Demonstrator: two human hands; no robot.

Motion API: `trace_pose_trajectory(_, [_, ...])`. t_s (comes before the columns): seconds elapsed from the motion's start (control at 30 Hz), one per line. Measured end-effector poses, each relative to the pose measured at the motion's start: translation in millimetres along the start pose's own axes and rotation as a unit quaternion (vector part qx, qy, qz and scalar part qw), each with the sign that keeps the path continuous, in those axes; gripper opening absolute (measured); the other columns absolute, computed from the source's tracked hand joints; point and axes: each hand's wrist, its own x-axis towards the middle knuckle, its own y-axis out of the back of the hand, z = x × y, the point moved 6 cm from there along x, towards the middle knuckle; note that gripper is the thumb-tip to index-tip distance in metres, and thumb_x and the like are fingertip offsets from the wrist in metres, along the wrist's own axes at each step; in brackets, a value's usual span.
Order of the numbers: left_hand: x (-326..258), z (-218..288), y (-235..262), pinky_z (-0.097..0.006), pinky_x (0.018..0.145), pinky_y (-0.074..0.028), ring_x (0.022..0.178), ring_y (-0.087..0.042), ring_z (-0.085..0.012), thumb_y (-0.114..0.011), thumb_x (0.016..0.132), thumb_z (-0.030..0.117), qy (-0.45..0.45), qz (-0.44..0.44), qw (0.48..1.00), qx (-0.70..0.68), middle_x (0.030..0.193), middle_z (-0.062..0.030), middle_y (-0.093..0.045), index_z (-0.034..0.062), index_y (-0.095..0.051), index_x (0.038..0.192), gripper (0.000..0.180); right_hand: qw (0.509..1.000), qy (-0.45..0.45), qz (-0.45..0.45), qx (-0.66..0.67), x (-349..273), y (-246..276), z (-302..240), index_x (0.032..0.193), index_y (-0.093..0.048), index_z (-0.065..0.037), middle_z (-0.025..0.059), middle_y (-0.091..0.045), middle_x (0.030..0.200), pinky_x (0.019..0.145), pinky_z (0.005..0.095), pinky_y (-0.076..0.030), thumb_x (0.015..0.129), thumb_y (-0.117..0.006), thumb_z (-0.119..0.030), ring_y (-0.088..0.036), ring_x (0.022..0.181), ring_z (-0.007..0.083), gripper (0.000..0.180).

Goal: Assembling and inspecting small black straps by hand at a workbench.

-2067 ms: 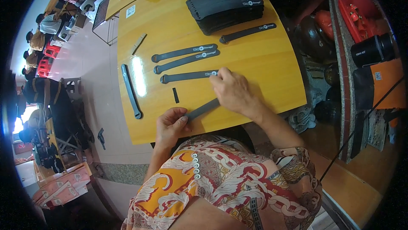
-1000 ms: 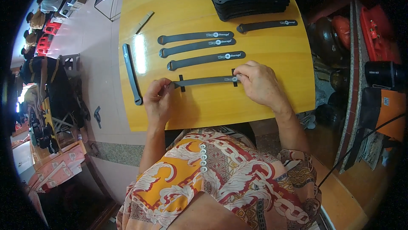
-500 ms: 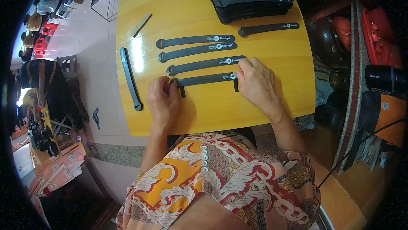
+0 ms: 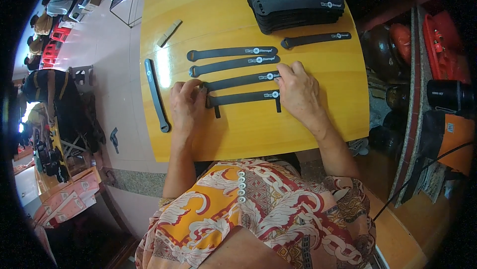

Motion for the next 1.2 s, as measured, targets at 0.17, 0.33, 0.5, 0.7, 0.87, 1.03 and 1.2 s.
trace_pose_trajectory(0.17, [0,1,-3,-0.039,0.069,-0.039,0.077,-0.049,-0.0296,-0.063,0.069,0.003,-0.002,-0.012,1.0,0.01,0.079,-0.0128,-0.052,0.0056,-0.06,0.083,0.015,0.999,0.022,0.021,0.011,1,-1,-1,0.095,-0.055,0.0,0.0157,-0.052,0.085,0.064,0.041,-0.046,0.077,-0.061,-0.007,-0.056,0.076,0.0329,0.02])
trace_pose_trajectory(0.33, [-1,-2,0,-0.036,0.068,-0.041,0.074,-0.05,-0.0253,-0.061,0.07,-0.003,-0.022,-0.01,0.999,-0.027,0.077,-0.0114,-0.052,0.0036,-0.056,0.084,0.017,0.999,0.046,0.027,0.003,1,8,-7,0.091,-0.053,0.0,0.0147,-0.051,0.085,0.063,0.0407,-0.045,0.077,-0.061,-0.005,-0.056,0.075,0.0333,0.017])
trace_pose_trajectory(0.5, [-4,-7,18,-0.025,0.06,-0.042,0.064,-0.049,-0.014,-0.059,0.076,-0.006,0.092,0.014,0.958,-0.272,0.071,-0.0073,-0.049,0.0004,-0.054,0.09,0.017,0.992,0.078,0.028,0.099,-4,24,-19,0.086,-0.049,0.0,0.0171,-0.054,0.079,0.061,0.0393,-0.045,0.078,-0.059,-0.002,-0.057,0.073,0.0329,0.013])
trace_pose_trajectory(0.7, [-25,-2,26,-0.019,0.06,-0.041,0.066,-0.05,-0.0073,-0.063,0.078,-0.002,0.067,-0.044,0.969,-0.232,0.074,-0.0042,-0.055,-0.0037,-0.058,0.083,0.007,0.988,0.026,0.035,0.151,-25,34,-13,0.092,-0.052,0.002,0.0179,-0.057,0.083,0.063,0.0372,-0.045,0.079,-0.056,-0.001,-0.058,0.074,0.0336,0.014])
trace_pose_trajectory(0.87, [-57,-9,11,-0.017,0.061,-0.042,0.067,-0.051,-0.0051,-0.062,0.081,0.0,0.211,-0.128,0.891,-0.381,0.077,-0.0004,-0.06,-0.0021,-0.061,0.09,0.01,0.971,-0.065,-0.069,0.219,-40,20,9,0.09,-0.054,0.004,0.0168,-0.059,0.082,0.064,0.033,-0.045,0.079,-0.055,0.0,-0.058,0.073,0.0289,0.011])
trace_pose_trajectory(1.03, [-58,-9,4,-0.018,0.062,-0.044,0.069,-0.054,-0.0059,-0.06,0.081,-0.001,0.247,-0.113,0.87,-0.412,0.077,-0.0012,-0.061,-0.0031,-0.062,0.092,0.012,0.957,-0.1,-0.065,0.265,-46,7,21,0.089,-0.056,0.004,0.0163,-0.059,0.077,0.062,0.0301,-0.045,0.078,-0.055,0.001,-0.058,0.069,0.0239,0.011])
trace_pose_trajectory(1.2, [-46,-14,-1,-0.02,0.062,-0.045,0.067,-0.056,-0.007,-0.06,0.08,-0.001,0.208,-0.07,0.921,-0.323,0.073,-0.0036,-0.062,-0.0043,-0.063,0.088,0.01,0.959,-0.131,-0.024,0.252,-39,1,29,0.084,-0.058,0.004,0.0144,-0.06,0.069,0.055,0.0291,-0.044,0.077,-0.057,-0.002,-0.057,0.06,0.0205,0.009])
